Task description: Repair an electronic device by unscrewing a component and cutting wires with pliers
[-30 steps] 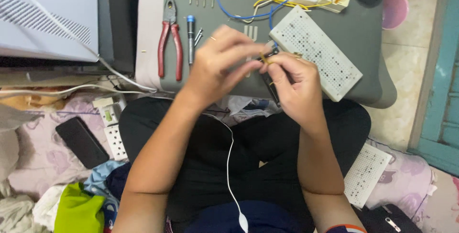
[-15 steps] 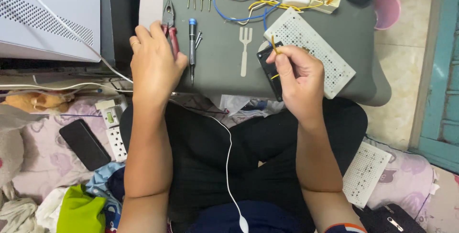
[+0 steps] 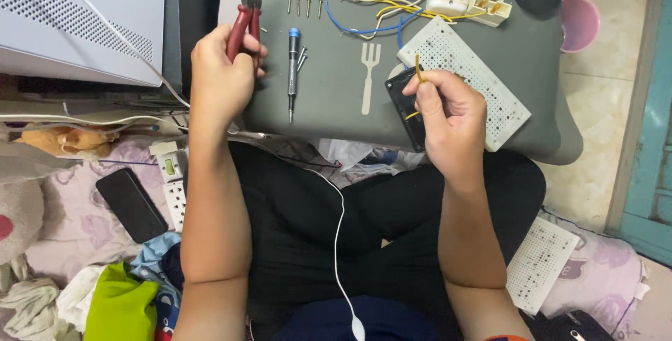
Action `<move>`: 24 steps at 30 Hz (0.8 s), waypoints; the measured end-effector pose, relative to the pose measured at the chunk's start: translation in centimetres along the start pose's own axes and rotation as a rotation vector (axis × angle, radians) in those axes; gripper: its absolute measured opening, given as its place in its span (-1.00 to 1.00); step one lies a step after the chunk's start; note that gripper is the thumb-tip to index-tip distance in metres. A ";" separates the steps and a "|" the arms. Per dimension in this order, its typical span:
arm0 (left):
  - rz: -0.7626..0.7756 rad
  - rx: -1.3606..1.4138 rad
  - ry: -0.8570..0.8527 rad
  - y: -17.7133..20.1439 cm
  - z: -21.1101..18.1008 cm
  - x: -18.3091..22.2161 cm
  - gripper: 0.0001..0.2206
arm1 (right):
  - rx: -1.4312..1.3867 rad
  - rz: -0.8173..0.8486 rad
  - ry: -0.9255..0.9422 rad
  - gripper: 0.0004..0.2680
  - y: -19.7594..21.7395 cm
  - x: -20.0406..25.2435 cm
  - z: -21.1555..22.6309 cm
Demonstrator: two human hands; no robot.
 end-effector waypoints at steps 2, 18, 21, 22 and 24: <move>0.045 0.077 0.011 0.0 -0.2 0.2 -0.68 | 0.005 0.002 -0.007 -0.84 0.0 0.0 -0.1; 0.453 0.984 -0.180 -1.7 -5.2 3.0 -0.62 | -0.080 0.027 -0.033 -0.83 -0.5 -0.3 -0.9; 0.290 0.565 -0.526 -3.2 -5.7 4.3 -0.74 | -0.020 0.016 -0.003 -0.83 -0.2 -0.1 0.2; 0.295 0.568 -0.527 -3.5 -5.8 4.3 -0.74 | -0.017 0.010 -0.003 -0.83 -0.1 -0.1 0.3; 0.195 -0.139 -0.964 -4.3 -7.3 5.4 -0.67 | 0.017 0.013 0.049 -0.83 0.0 0.0 0.6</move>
Point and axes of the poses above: each hand's wrist, its own x-axis away from the middle knuckle, its own y-axis out of the back of the hand, z = x × y, the point moved 5 cm from there along -x, towards the middle knuckle, and after that the axes turned 4 degrees about -y, right-handed, at the moved point
